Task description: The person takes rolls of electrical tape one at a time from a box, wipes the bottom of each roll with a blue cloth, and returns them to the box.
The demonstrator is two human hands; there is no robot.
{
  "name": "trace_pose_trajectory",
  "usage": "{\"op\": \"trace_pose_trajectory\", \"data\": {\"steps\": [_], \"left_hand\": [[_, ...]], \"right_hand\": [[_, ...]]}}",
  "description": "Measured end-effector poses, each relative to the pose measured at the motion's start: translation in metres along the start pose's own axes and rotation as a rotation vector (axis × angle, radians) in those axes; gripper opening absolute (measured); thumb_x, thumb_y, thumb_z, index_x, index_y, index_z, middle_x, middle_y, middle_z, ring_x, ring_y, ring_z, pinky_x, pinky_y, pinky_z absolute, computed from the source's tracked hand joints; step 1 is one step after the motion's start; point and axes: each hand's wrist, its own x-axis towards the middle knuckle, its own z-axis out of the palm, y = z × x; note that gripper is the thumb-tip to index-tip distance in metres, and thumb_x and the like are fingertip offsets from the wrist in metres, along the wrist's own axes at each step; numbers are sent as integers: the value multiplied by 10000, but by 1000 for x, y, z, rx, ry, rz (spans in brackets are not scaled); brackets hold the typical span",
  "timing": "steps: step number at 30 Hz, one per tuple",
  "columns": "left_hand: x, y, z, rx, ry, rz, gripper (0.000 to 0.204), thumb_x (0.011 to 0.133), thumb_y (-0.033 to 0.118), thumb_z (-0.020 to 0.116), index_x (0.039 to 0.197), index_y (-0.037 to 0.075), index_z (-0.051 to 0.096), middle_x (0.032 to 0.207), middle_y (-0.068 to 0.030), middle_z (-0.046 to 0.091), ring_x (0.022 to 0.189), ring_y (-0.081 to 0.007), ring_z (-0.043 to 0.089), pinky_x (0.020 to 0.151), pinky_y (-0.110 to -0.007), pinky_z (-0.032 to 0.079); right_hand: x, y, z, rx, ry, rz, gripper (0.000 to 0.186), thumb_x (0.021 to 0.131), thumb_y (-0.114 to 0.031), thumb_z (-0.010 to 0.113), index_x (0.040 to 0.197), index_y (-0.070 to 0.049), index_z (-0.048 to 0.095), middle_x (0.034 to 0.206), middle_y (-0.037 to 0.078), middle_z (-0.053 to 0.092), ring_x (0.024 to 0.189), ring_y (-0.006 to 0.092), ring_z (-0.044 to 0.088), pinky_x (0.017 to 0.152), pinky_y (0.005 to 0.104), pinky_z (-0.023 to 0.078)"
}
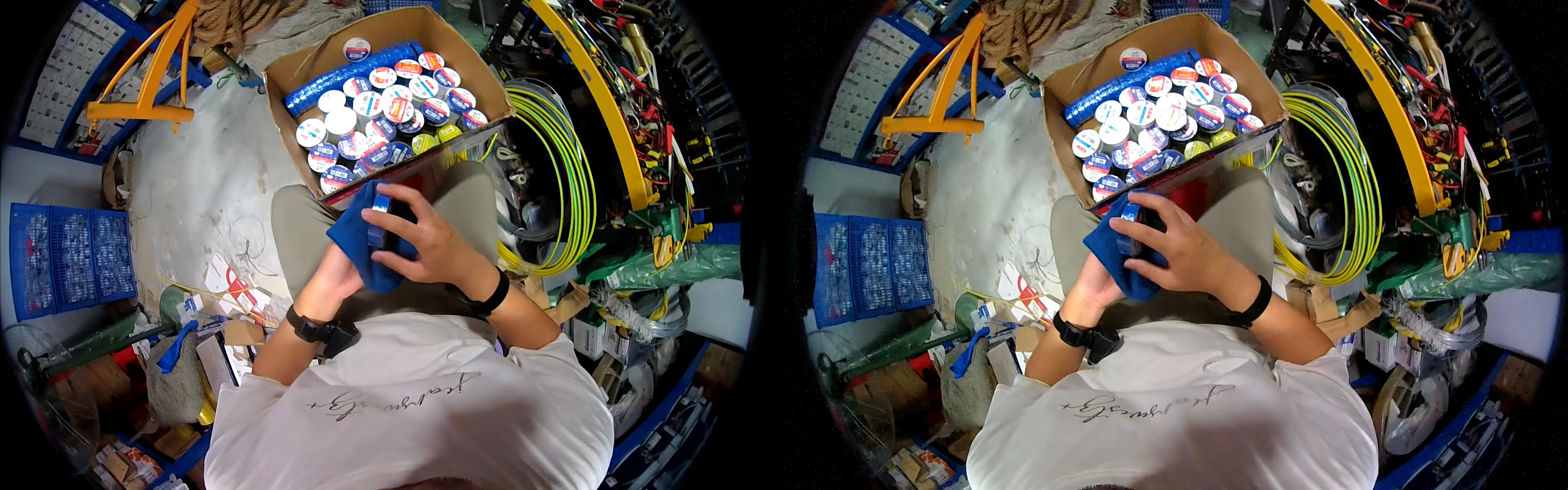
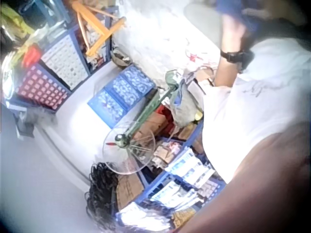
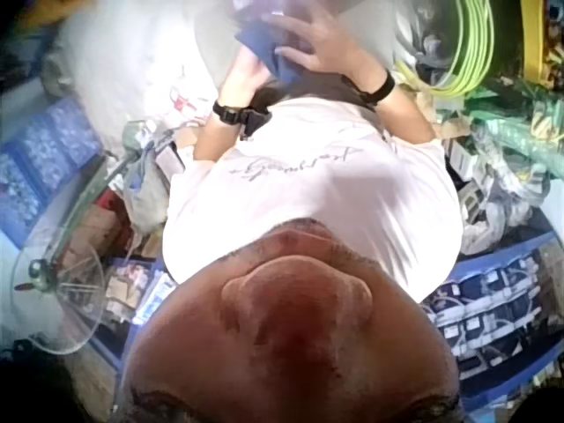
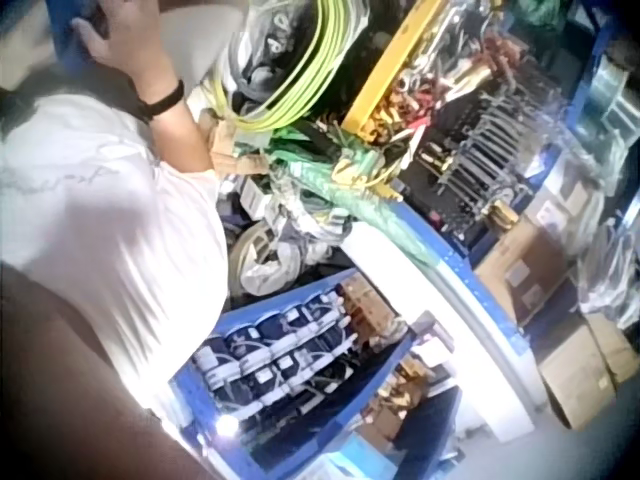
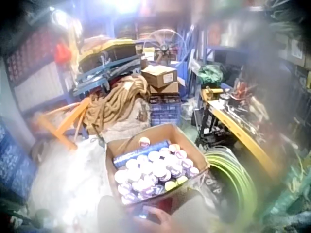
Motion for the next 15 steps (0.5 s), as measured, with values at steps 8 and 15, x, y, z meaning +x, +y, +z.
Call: {"op": "trace_pose_trajectory", "data": {"steps": [8,15], "left_hand": [[5,-4,-2,66,78,101,409,964,348,401,1278,89,444,1204,-60,545,1092,-190,539,918,-348,468],[4,-5,7,41,41,63,424,959,361,401,1282,90,436,1218,-63,526,1111,-194,524,941,-346,456]], "right_hand": [[-10,2,7,47,101,27,690,692,-77,717,1301,-23,397,1296,220,379,1149,380,443,968,413,384],[-7,6,1,-22,86,-16,634,716,-107,712,1284,-64,433,1297,203,384,1156,378,436,967,417,386]]}}
